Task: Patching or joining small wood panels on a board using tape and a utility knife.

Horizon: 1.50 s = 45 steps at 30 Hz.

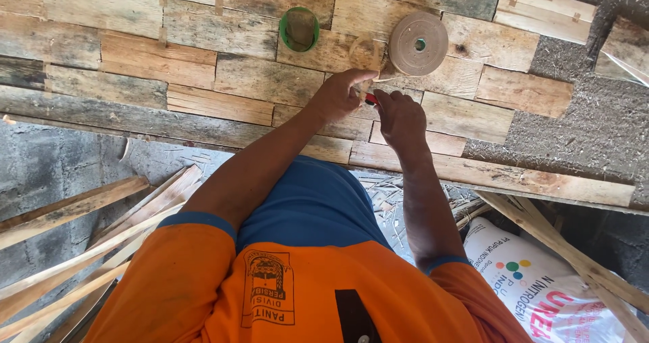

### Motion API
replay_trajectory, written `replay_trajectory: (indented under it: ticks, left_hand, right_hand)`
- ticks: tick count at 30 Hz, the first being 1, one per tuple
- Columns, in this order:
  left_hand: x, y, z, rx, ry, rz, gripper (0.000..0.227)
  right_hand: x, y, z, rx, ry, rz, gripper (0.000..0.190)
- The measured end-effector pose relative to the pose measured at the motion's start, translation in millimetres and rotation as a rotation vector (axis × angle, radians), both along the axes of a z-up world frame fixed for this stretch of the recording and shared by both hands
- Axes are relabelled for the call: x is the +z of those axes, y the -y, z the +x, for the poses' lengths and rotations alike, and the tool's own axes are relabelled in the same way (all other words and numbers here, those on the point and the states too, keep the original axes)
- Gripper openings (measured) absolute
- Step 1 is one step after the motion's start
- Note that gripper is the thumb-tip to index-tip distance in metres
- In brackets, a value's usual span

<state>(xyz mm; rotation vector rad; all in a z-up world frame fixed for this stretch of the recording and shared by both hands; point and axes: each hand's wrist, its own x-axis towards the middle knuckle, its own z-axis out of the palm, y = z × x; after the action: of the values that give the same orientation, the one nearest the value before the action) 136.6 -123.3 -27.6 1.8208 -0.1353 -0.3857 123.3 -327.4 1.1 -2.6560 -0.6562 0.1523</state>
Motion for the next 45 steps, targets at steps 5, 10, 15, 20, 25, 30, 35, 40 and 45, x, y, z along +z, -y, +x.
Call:
replay_trajectory:
  ticks: [5, 10, 15, 20, 25, 30, 35, 40, 45]
  left_hand:
    - [-12, -6, -5, 0.079, -0.114, 0.192, 0.072]
    - [-92, -20, -14, 0.226, -0.186, 0.258, 0.058]
    - [-128, -29, -16, 0.164, -0.27, 0.444, 0.04]
    - [-56, -22, -22, 0.234, -0.041, 0.298, 0.074]
    - [26, -26, -32, 0.154, -0.203, 0.109, 0.085]
    - [-7, -47, -42, 0.108, 0.228, 0.049, 0.096]
    - [3, -67, -40, 0.195, 0.353, 0.16, 0.088]
    - [-29, -87, -18, 0.399, 0.188, -0.036, 0.062]
    - [-34, -101, 8, 0.601, 0.205, -0.054, 0.053]
  right_hand:
    - [-24, 9, -4, -0.069, 0.034, -0.059, 0.033]
    - [-56, 24, -12, -0.134, 0.048, -0.038, 0.037]
    - [-44, 18, -16, -0.187, 0.088, -0.017, 0.045]
    - [-29, 1, -16, -0.2, 0.085, 0.18, 0.022]
    - [0, -39, -9, -0.045, -0.169, 0.725, 0.024]
    - [-16, -64, -1, -0.069, -0.449, 0.66, 0.016]
    - [-31, -87, 2, -0.163, -0.374, 0.736, 0.01]
    - [-30, -118, 18, -0.301, -0.324, 0.777, 0.01]
    - [-32, -148, 41, -0.278, -0.169, 0.764, 0.011]
